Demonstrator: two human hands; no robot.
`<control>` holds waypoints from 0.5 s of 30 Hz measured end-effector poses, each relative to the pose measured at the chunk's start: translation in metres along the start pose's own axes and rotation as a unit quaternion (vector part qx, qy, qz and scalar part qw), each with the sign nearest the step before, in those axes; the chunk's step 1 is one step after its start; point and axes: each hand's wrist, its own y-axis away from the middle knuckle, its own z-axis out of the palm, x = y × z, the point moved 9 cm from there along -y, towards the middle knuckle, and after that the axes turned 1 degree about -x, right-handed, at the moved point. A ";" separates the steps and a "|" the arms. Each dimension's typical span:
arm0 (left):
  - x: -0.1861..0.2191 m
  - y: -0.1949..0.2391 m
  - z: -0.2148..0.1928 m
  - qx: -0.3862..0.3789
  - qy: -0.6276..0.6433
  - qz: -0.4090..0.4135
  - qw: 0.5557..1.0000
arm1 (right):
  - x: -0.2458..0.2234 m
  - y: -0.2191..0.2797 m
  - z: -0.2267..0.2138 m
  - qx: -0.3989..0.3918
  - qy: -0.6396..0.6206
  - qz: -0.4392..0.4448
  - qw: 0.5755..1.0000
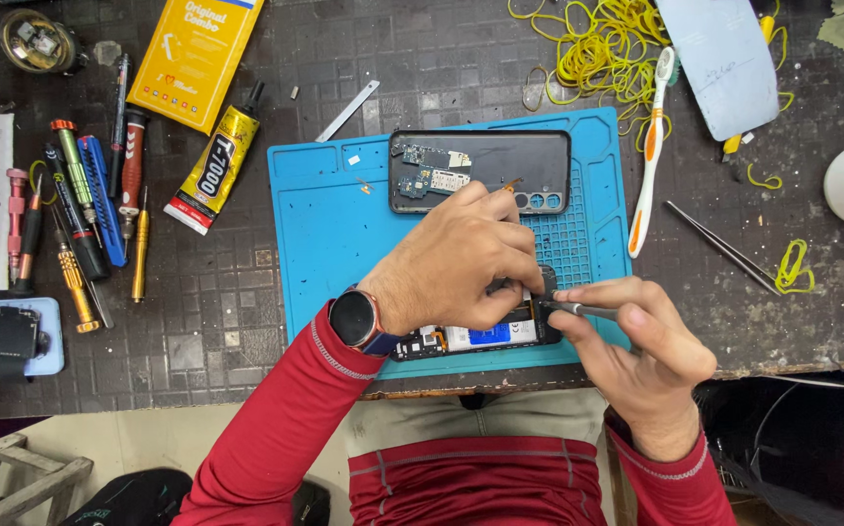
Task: The person disassembles a smartphone on a blue mat, using a screwdriver and tweezers to remove screws and separate internal components. The person handles the battery, motherboard, and frame, placing removed parts on the mat.
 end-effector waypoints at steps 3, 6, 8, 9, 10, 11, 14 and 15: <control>0.000 0.000 0.000 0.002 0.004 0.003 1.000 | -0.002 0.000 0.001 -0.005 -0.022 0.008 1.000; 0.000 -0.001 0.001 -0.002 0.001 0.000 1.000 | 0.000 0.002 0.003 -0.024 -0.045 0.033 0.998; 0.000 -0.001 0.000 0.000 0.000 0.001 1.000 | -0.002 0.003 0.004 -0.023 -0.033 0.018 0.999; 0.000 -0.001 0.000 0.001 0.000 0.002 1.000 | -0.001 0.003 0.001 -0.007 -0.020 0.016 1.000; 0.000 0.000 0.000 0.002 0.003 0.003 1.000 | 0.000 0.004 0.000 0.008 -0.007 0.014 1.000; 0.000 0.000 -0.001 0.003 0.007 0.005 1.000 | 0.000 0.004 -0.003 0.023 0.005 0.012 1.000; -0.001 0.000 -0.001 0.002 0.011 0.006 1.000 | -0.001 0.006 -0.003 -0.008 -0.028 0.021 0.999; -0.001 0.000 -0.001 0.002 0.010 0.006 1.000 | -0.001 0.006 -0.002 -0.015 -0.041 0.027 0.999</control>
